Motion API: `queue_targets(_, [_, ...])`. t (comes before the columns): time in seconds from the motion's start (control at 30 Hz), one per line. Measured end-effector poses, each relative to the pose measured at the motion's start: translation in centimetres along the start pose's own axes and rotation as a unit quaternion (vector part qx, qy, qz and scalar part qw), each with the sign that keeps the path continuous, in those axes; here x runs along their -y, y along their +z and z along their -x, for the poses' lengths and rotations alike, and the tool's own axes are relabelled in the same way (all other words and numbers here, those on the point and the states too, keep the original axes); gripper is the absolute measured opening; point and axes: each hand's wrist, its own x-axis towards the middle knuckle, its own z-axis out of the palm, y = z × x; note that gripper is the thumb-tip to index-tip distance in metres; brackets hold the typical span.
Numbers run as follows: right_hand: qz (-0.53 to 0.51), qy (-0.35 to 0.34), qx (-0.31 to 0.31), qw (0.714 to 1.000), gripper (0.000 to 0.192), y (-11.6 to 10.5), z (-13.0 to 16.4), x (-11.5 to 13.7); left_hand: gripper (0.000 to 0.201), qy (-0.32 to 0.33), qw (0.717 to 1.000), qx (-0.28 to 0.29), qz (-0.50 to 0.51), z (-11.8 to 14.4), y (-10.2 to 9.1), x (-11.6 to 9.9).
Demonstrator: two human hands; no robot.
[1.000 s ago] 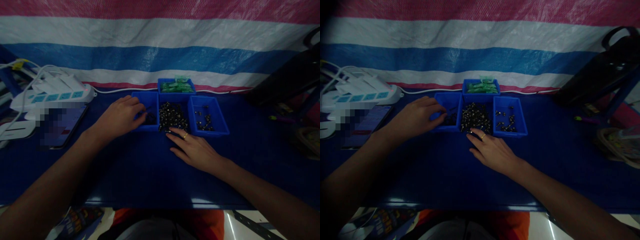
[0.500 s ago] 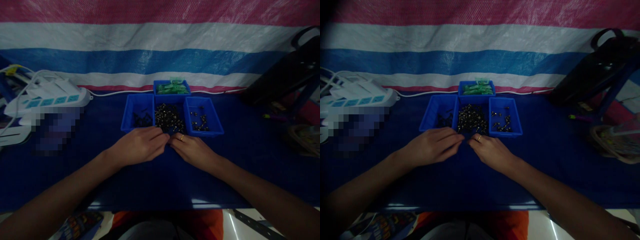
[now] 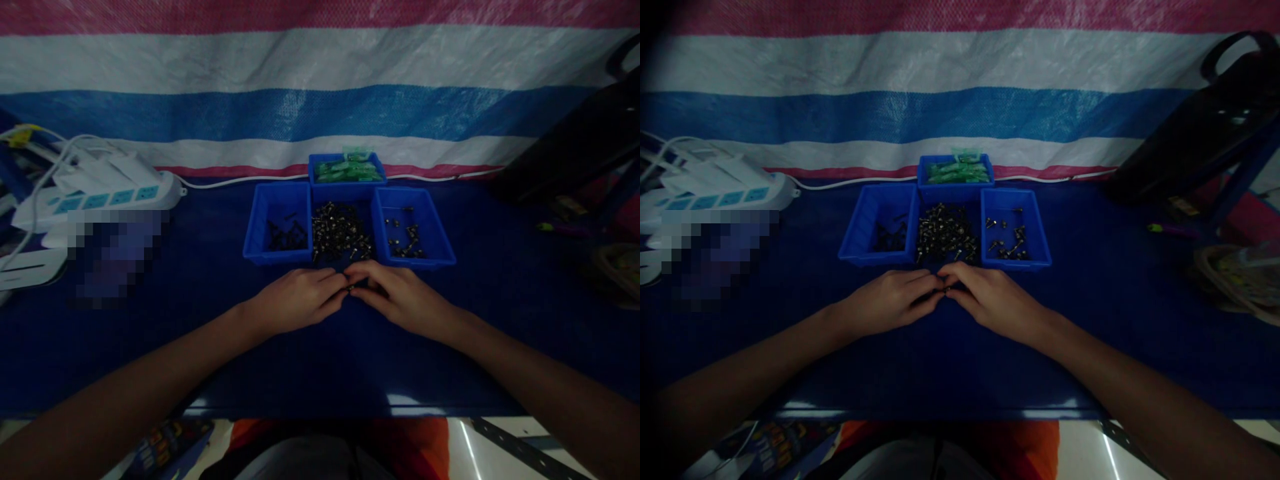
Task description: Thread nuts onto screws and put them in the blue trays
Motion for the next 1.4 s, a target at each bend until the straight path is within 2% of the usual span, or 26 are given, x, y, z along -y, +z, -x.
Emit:
queue_targets(0.27, [-0.028, 0.026, -0.007, 0.999, 0.023, -0.3, -0.2, -0.1, 0.020, 0.002, 0.999, 0.008, -0.031, 0.0, -0.1, 0.6])
queue_targets(0.47, [0.021, 0.012, 0.019, 1.000, 0.018, -0.4, -0.3, 0.3, 0.017, 0.021, 0.998, 0.001, -0.057, 0.0, -0.3, 0.8])
queue_targets(0.83, [0.121, -0.002, 0.063, 0.991, 0.022, -0.1, -0.1, 0.3, 0.020, 0.068, 0.995, -0.016, -0.065, 0.0, -0.1, 0.9])
queue_targets(1.07, [0.097, 0.015, 0.070, 0.993, 0.016, -0.1, 0.0, 0.3, 0.017, 0.062, 0.997, -0.012, -0.046, -0.3, 0.1, 0.9])
queue_targets(1.23, [0.059, 0.029, 0.052, 0.996, 0.012, 0.0, 0.2, 0.0, 0.016, 0.037, 0.999, 0.024, 0.006, -0.7, -0.2, 0.7])
queue_targets(1.4, [0.064, 0.038, 0.061, 0.995, 0.010, 0.2, 0.3, -0.2, 0.013, -0.011, 0.983, 0.128, 0.134, -2.0, -2.1, 0.2])
